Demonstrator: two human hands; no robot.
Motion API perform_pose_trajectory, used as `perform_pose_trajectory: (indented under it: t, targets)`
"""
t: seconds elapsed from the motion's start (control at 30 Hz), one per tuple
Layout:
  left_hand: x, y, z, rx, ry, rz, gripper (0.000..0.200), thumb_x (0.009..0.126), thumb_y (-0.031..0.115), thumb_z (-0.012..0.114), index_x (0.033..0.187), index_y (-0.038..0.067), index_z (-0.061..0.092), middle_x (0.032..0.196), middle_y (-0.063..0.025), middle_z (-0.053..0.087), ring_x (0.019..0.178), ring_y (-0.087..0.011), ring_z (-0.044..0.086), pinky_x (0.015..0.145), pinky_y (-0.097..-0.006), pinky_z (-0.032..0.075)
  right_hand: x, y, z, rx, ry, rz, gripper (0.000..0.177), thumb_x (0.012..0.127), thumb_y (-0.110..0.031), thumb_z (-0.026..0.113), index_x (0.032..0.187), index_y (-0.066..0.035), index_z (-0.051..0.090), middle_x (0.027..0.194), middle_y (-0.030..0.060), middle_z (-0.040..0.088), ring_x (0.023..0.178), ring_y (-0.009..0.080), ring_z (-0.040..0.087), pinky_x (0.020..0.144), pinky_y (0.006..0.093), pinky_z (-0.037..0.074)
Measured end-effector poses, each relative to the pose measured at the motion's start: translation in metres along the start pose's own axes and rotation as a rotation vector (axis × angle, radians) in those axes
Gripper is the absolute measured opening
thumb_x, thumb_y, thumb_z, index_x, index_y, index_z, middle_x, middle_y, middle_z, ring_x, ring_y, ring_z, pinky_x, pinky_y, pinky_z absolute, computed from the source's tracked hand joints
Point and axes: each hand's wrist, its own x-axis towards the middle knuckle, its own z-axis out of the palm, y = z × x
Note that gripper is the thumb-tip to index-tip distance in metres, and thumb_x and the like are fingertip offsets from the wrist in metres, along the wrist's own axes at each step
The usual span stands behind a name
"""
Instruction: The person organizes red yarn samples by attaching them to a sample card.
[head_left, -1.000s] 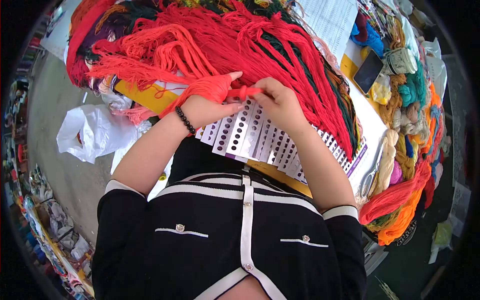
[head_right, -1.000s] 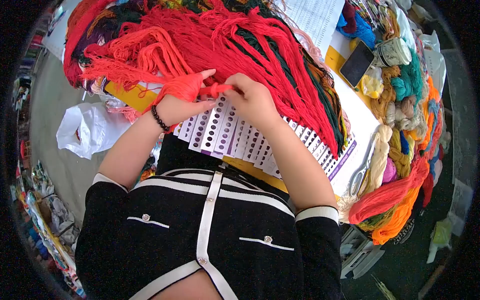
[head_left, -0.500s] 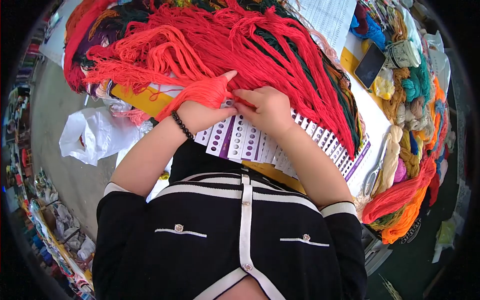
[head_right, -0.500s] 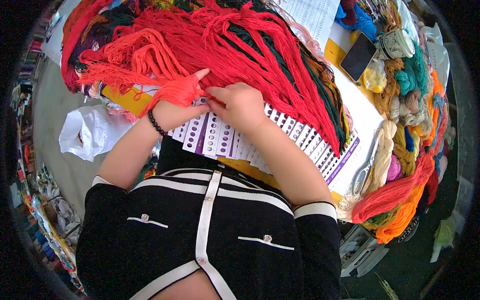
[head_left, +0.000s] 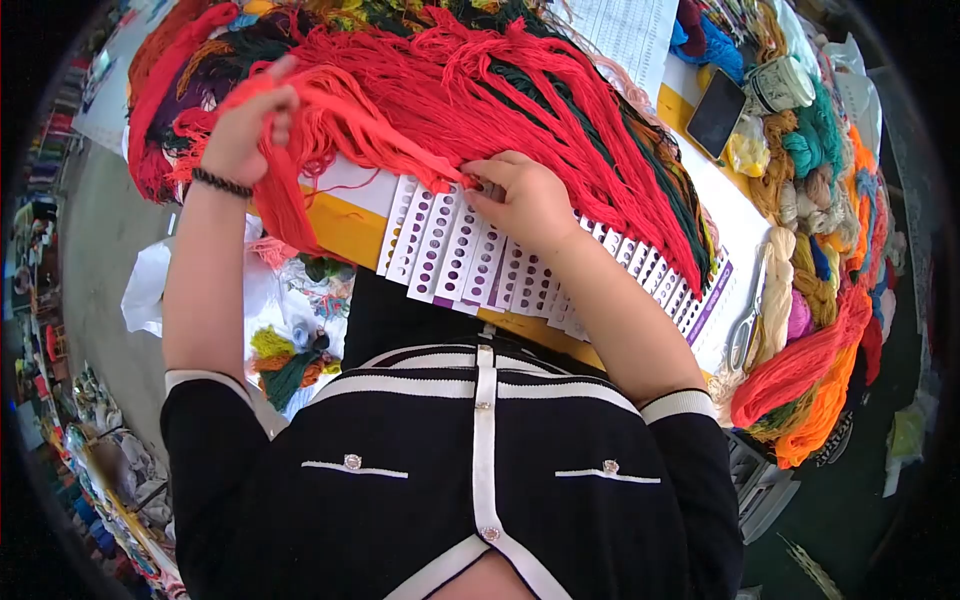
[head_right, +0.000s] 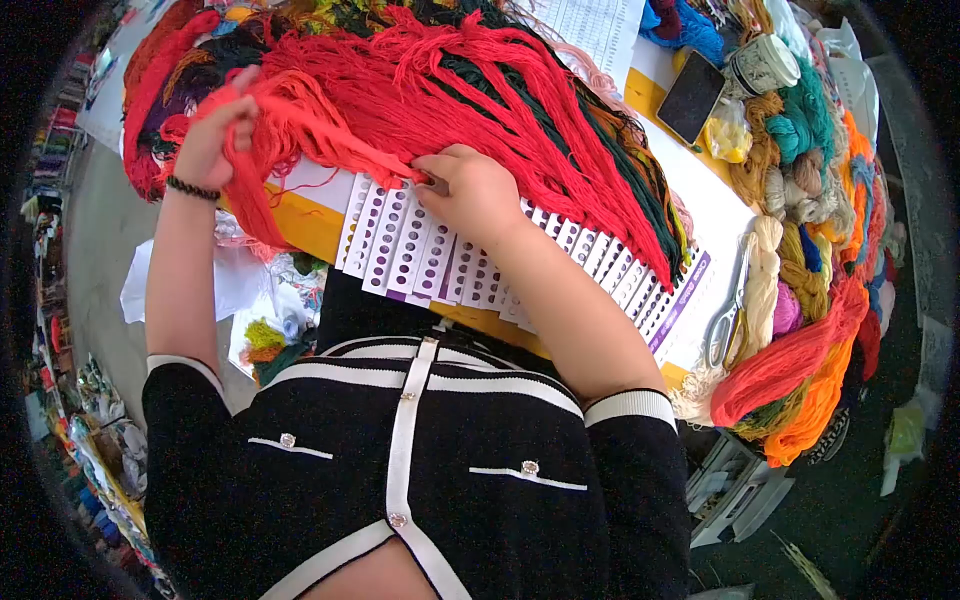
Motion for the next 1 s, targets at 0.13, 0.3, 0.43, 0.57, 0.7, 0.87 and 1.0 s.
perform_pose_trajectory:
  t: [0.13,0.3,0.43,0.57,0.7,0.87,1.0]
  targets:
    - [-0.021,0.002,-0.018,-0.220,0.202,0.209,0.053,0.092,0.018,0.048,0.140,0.011,0.027,0.127,-0.0128,0.049,0.098,-0.0222,0.060,0.062,-0.0200,0.050,-0.012,-0.019,-0.001,-0.142,-0.008,0.046,0.052,0.071,-0.024,0.071,0.118,-0.008,0.055,0.097,0.0131,0.060,0.084,0.0278,0.060,0.073,0.0344,0.048]
    - [-0.071,-0.049,-0.052,-0.674,0.041,0.023,0.026,0.089,0.019,0.054,0.109,0.004,0.055,0.111,-0.0151,0.060,0.084,-0.0163,0.062,0.065,-0.0233,0.051,-0.049,-0.068,0.018,-0.199,-0.161,-0.318,0.071,0.064,-0.032,0.075,0.125,-0.009,0.047,0.124,0.0167,0.047,0.117,0.0342,0.042,0.099,0.0463,0.032]
    - [-0.110,-0.082,-0.042,-0.875,0.073,0.020,0.026,0.088,0.016,0.052,0.110,0.001,0.053,0.100,-0.0127,0.061,0.074,-0.0119,0.059,0.062,-0.0183,0.048,-0.054,-0.068,0.034,-0.300,-0.179,-0.249,0.072,0.065,-0.029,0.074,0.128,-0.010,0.045,0.132,0.0181,0.040,0.123,0.0350,0.036,0.101,0.0514,0.027]
    - [-0.129,-0.090,-0.031,-0.884,-0.057,-0.049,0.027,0.091,0.019,0.049,0.110,0.001,0.053,0.104,-0.0111,0.060,0.078,-0.0136,0.060,0.067,-0.0235,0.049,-0.056,-0.061,0.045,-0.349,-0.157,-0.273,0.068,0.065,-0.026,0.074,0.125,-0.009,0.047,0.133,0.0189,0.038,0.124,0.0352,0.036,0.102,0.0522,0.025]
    - [-0.135,-0.085,-0.009,-0.483,-0.009,-0.145,0.032,0.093,0.026,0.045,0.111,0.002,0.055,0.104,-0.0080,0.061,0.090,-0.0187,0.060,0.073,-0.0282,0.048,-0.050,-0.071,0.039,-0.326,-0.207,-0.140,0.064,0.067,-0.027,0.073,0.124,-0.009,0.049,0.134,0.0189,0.036,0.124,0.0360,0.036,0.102,0.0545,0.023]
    - [-0.146,-0.076,0.025,0.123,-0.120,0.372,0.022,0.085,0.004,0.050,0.104,-0.004,0.057,0.084,-0.0114,0.065,0.075,-0.0184,0.063,0.072,-0.0288,0.049,-0.028,-0.104,0.002,0.149,0.018,-0.175,0.026,0.078,-0.014,0.066,0.100,-0.001,0.062,0.091,0.0162,0.062,0.089,0.0313,0.059,0.078,0.0358,0.045]
    - [-0.168,-0.055,0.065,-0.302,-0.271,0.141,0.031,0.086,0.006,0.052,0.115,-0.005,0.053,0.091,-0.0117,0.065,0.076,-0.0179,0.063,0.071,-0.0283,0.050,-0.031,-0.136,-0.002,0.602,-0.024,0.050,0.016,0.084,-0.011,0.061,0.091,0.003,0.064,0.077,0.0102,0.063,0.071,0.0152,0.060,0.063,0.0266,0.045]
